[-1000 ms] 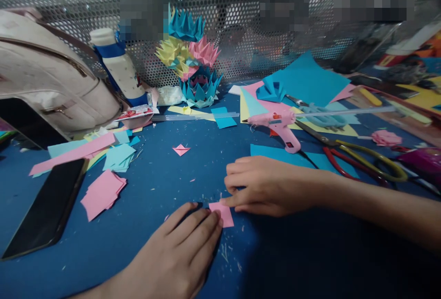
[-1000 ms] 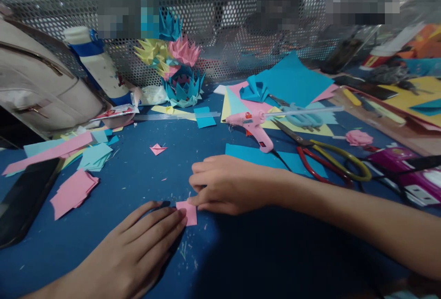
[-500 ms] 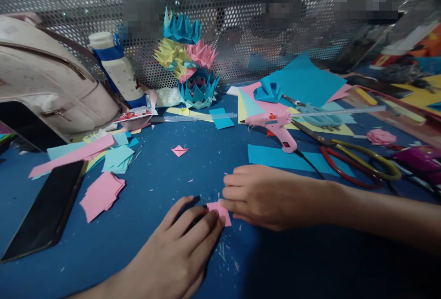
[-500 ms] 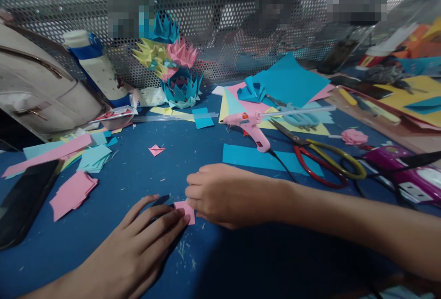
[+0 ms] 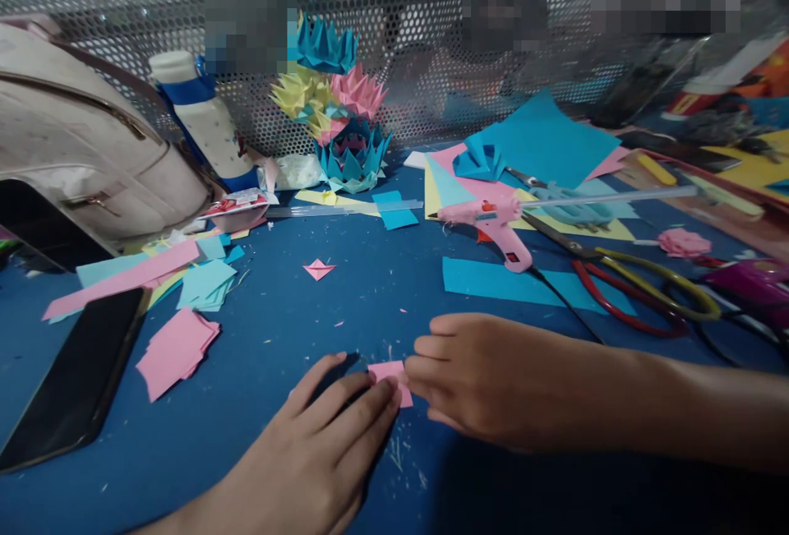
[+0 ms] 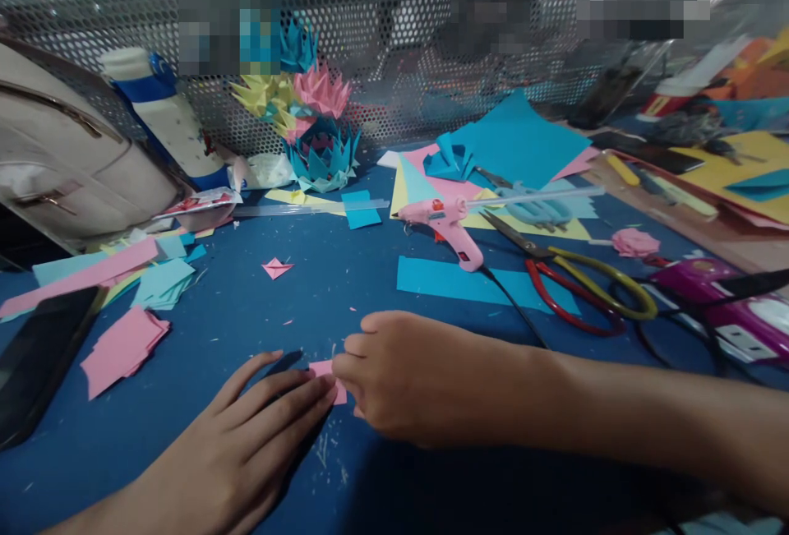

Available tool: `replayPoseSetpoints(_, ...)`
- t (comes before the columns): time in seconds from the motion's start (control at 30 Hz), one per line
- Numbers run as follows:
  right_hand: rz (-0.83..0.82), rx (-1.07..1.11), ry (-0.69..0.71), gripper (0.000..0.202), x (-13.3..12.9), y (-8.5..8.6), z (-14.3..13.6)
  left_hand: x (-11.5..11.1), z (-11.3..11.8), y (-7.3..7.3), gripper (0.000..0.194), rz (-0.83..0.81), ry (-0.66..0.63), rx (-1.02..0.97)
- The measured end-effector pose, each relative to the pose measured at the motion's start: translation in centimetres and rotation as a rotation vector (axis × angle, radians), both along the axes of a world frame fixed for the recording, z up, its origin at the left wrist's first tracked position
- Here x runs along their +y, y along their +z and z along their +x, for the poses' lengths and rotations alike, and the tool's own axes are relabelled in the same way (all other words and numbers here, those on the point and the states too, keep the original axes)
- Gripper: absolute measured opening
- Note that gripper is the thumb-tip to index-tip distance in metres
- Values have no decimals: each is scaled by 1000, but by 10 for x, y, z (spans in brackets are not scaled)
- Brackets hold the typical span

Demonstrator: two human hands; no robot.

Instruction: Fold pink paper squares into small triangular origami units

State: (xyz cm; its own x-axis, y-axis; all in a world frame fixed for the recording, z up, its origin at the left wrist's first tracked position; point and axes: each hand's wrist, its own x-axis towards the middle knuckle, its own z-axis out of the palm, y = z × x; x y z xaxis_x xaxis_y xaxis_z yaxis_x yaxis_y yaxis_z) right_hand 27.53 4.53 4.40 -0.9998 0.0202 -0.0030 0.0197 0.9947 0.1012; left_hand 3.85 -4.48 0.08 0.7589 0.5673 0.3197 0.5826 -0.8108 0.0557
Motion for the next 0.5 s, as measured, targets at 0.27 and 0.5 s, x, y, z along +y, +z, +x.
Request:
replayPoseSetpoints(0.27,-58,-79,-70,13,12,11,2,1,-2,-3,39,19,-5,-20)
replayPoseSetpoints(0.5,-79,-47,-75,13,17,10,1,1,-3,-6,38,44,-12,-30)
